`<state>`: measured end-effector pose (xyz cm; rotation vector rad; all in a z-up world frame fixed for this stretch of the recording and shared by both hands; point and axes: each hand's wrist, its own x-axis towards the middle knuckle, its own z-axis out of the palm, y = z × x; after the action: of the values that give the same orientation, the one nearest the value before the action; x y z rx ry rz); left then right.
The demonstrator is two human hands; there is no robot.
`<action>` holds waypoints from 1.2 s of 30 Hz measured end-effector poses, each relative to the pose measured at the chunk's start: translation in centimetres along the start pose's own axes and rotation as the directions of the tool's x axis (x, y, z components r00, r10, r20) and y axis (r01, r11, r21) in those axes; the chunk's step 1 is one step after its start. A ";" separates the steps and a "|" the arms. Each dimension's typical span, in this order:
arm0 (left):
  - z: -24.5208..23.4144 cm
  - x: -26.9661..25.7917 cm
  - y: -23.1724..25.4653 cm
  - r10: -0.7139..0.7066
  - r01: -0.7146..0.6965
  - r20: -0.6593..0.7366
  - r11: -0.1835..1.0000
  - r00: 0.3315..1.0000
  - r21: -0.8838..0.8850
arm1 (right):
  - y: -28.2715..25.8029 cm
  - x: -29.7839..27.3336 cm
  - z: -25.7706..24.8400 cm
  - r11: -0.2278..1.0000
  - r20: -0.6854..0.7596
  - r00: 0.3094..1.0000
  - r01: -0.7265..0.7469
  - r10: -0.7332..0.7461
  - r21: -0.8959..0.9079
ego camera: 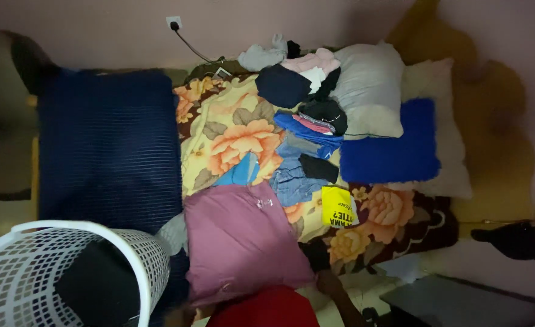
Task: Folding various items of laundry on a bed and placing them into a laundry basket.
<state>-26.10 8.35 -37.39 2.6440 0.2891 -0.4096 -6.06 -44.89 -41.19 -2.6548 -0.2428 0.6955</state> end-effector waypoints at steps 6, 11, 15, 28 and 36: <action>-6.6 8.4 3.9 -0.143 0.092 -0.181 0.960 0.973 -0.266 | -0.2 9.1 -5.5 0.983 -0.199 0.980 0.055 -0.020 0.174; -8.6 21.8 4.3 -0.220 0.023 -0.335 0.864 0.916 -0.503 | -2.7 16.1 -9.4 0.942 -0.359 0.933 0.125 -0.005 0.310; -13.3 25.6 7.9 -0.065 -0.143 -0.460 0.904 0.885 -0.403 | -8.8 16.6 -12.6 0.927 -0.395 0.917 0.188 -0.048 0.324; 3.0 23.1 2.2 -0.070 -0.041 -0.231 0.896 0.970 -0.442 | -5.2 10.4 3.3 0.909 0.036 0.994 0.079 -0.102 0.409; 2.5 25.1 -0.3 -0.214 0.453 0.474 0.755 0.854 -0.474 | -4.8 6.6 2.6 0.933 0.001 0.999 0.040 -0.044 0.358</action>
<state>-3.29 10.88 -47.97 1.8536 0.6578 -0.8182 -2.01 -37.98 -44.19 -2.2925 -0.1571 0.6674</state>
